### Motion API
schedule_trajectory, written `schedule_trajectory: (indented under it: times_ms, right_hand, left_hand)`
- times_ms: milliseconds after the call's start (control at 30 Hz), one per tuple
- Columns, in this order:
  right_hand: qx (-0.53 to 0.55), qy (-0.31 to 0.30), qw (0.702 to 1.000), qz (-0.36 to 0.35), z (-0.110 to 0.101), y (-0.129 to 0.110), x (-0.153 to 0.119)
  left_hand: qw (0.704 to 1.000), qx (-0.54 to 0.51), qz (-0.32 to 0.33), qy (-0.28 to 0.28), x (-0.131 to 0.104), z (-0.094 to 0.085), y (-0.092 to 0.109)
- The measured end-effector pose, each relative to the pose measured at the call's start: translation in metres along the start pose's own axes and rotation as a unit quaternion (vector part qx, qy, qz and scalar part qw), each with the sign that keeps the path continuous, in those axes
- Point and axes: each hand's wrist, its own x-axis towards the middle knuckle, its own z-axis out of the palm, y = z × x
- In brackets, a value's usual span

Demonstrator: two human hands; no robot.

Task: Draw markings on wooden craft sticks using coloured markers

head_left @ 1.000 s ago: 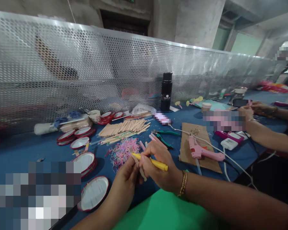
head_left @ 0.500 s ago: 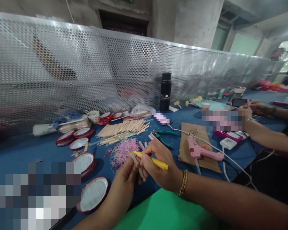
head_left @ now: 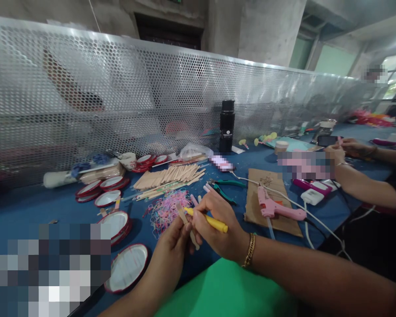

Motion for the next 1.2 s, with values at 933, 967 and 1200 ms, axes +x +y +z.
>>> schedule_trajectory:
  times_ms: [933, 967, 1200]
  right_hand:
    - [0.012, -0.004, 0.999, -0.050, 0.0032, 0.0014, -0.0037]
    - [0.010, -0.003, 0.999, -0.049, 0.0029, 0.0018, -0.0030]
    - [0.002, 0.007, 1.000, -0.008, -0.0021, 0.0005, 0.0003]
  left_hand:
    - [1.000, 0.014, -0.009, 0.025, -0.0022, 0.0012, -0.0006]
    - [1.000, 0.014, -0.010, 0.025, -0.0020, 0.0014, -0.0003]
    - [1.000, 0.011, 0.000, 0.008, -0.0012, 0.0003, -0.0016]
